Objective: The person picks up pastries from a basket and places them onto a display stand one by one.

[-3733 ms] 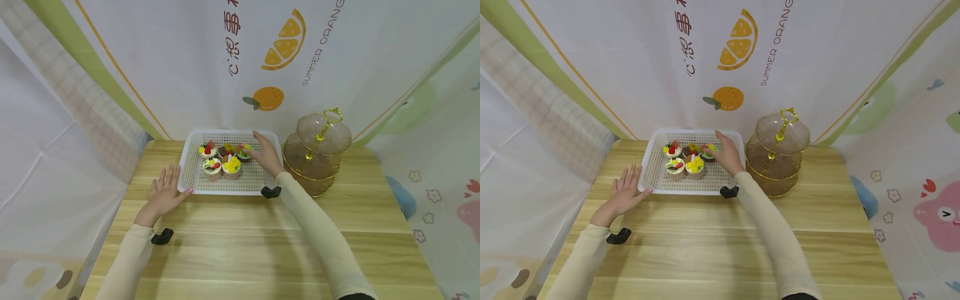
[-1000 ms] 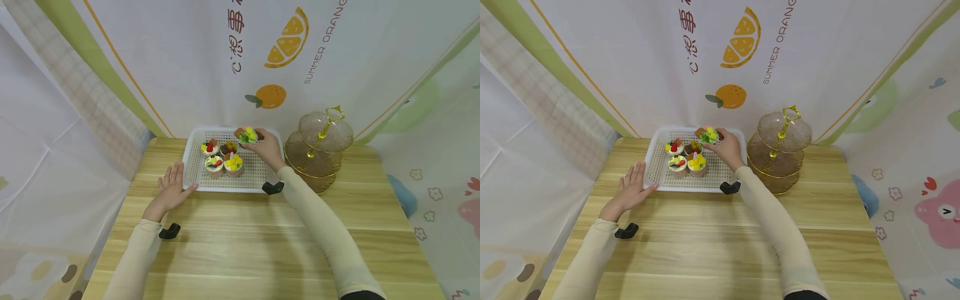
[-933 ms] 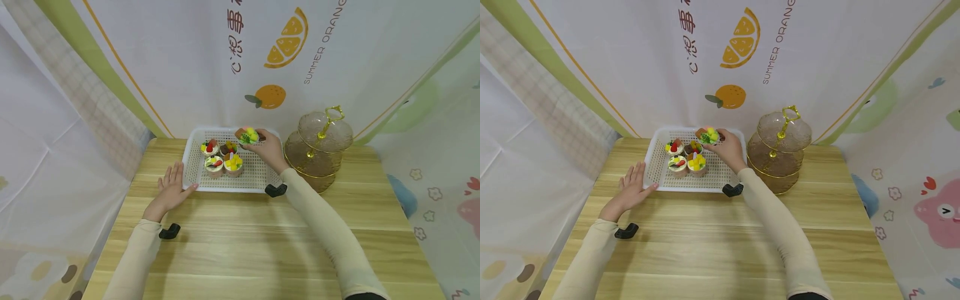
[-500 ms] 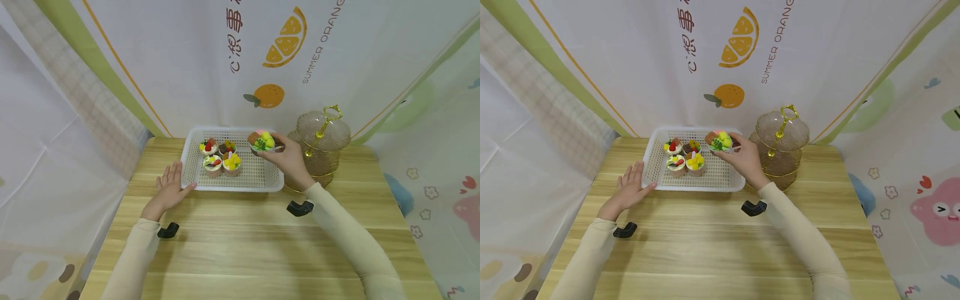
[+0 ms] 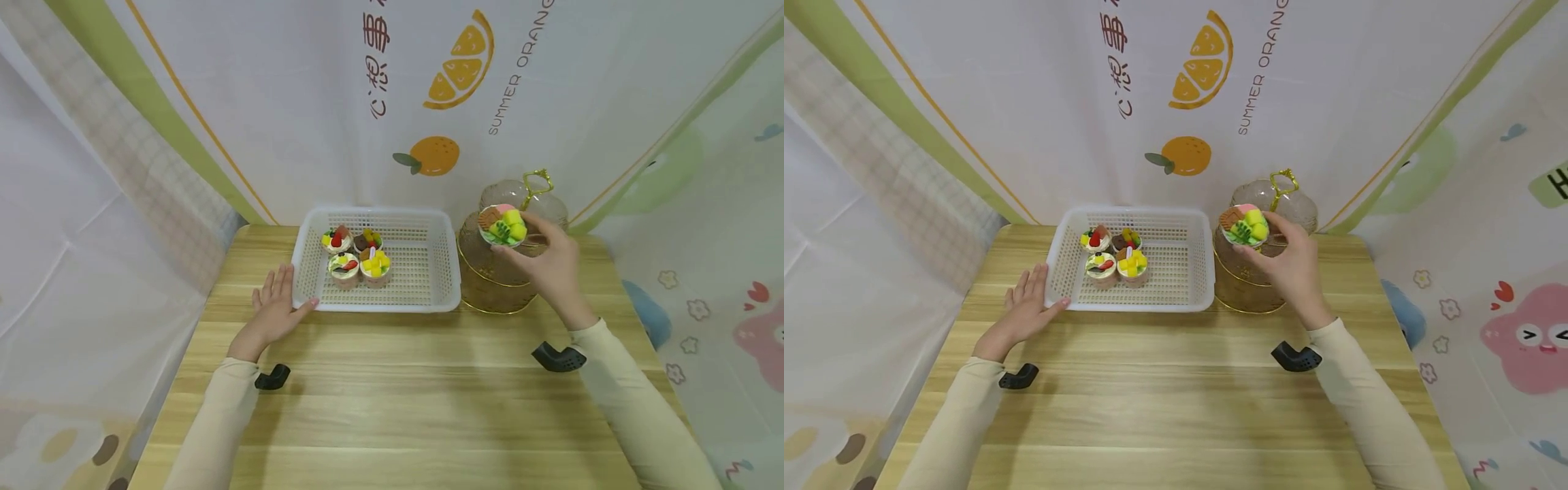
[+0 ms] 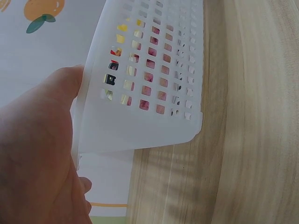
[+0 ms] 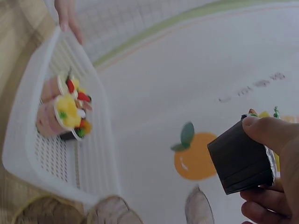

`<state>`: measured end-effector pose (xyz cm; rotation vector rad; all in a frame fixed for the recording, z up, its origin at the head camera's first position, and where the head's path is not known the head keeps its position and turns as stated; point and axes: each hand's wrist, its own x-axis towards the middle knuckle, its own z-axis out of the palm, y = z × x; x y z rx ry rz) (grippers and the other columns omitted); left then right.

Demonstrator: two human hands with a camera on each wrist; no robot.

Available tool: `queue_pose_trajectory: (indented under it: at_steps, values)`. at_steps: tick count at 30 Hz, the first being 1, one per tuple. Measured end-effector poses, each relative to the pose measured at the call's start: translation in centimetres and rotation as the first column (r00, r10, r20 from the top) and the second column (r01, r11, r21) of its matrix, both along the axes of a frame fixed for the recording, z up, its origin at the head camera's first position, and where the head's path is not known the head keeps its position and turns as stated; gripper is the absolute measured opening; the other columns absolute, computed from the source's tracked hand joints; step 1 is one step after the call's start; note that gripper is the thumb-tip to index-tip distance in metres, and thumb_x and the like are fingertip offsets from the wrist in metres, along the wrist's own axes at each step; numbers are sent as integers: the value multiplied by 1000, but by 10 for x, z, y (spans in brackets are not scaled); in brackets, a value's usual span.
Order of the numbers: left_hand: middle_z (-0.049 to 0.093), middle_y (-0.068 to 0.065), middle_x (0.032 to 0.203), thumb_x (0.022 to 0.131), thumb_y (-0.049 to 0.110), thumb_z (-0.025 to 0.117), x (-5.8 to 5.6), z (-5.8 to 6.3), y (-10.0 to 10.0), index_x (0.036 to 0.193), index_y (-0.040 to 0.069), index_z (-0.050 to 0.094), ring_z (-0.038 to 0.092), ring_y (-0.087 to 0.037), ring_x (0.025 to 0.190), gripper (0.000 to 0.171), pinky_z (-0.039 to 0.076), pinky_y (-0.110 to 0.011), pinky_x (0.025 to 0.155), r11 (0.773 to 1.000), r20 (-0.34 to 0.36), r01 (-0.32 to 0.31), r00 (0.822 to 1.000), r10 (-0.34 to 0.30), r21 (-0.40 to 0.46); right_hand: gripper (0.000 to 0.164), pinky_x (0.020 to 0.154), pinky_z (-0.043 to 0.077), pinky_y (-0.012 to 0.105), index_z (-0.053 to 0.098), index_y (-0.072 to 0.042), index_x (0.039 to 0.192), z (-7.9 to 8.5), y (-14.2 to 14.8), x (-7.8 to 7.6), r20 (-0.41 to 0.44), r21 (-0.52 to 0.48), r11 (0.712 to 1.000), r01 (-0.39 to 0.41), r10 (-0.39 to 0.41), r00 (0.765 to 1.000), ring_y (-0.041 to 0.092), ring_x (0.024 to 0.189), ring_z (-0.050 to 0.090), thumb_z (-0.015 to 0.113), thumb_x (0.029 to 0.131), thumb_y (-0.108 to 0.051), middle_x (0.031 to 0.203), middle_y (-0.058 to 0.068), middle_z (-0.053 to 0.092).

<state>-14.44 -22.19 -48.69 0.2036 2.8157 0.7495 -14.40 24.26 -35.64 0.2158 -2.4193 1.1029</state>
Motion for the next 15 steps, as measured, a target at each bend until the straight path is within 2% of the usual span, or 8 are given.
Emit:
queue_pose_trajectory:
  at_steps: [3, 7, 9, 13, 15]
  values:
    - [-15, -20, 166, 98, 60, 44, 0, 0, -1, 158, 4, -11, -18, -47, 151, 98, -10, -76, 110, 1000, 3, -3, 1000, 3, 3, 62, 90, 46, 22, 62, -2, 132, 4, 15, -3, 34, -8, 998, 55, -55, 998, -9, 94, 51, 86, 76, -16, 122, 18, 68]
    - [-15, -20, 166, 98, 61, 43, 1, 1, -1, 158, 5, -12, -18, -47, 151, 99, -10, -76, 111, 1000, 5, -2, 1000, 2, 4, 66, 102, 40, 47, 59, -7, 136, 4, 31, -8, 117, -16, 994, 104, -101, 988, 16, 109, 56, 84, 80, -29, 126, 19, 66]
    - [-15, -20, 166, 98, 61, 43, 1, 0, -1, 158, 5, -13, -18, -47, 151, 99, -10, -76, 111, 1000, 4, -3, 1000, 3, 4, 68, 107, 35, 55, 59, -8, 137, 2, 37, -12, 145, -13, 994, 112, -109, 983, 27, 117, 54, 83, 80, -32, 129, 19, 64]
    - [-15, -20, 166, 98, 62, 42, 1, 0, -1, 158, 6, -14, -18, -46, 151, 99, -10, -76, 110, 1000, 4, -2, 1000, 2, 8, 71, 109, 31, 60, 57, -6, 138, -5, 45, -17, 170, 5, 993, 121, -120, 978, 35, 123, 51, 83, 80, -36, 131, 21, 61]
    - [-15, -20, 166, 98, 62, 42, 2, 0, -1, 158, 6, -14, -18, -46, 151, 99, -10, -76, 110, 1000, 2, -2, 1000, 2, 9, 72, 109, 31, 60, 57, -6, 139, -7, 46, -19, 182, 10, 992, 125, -125, 975, 35, 123, 51, 82, 80, -38, 132, 21, 61]
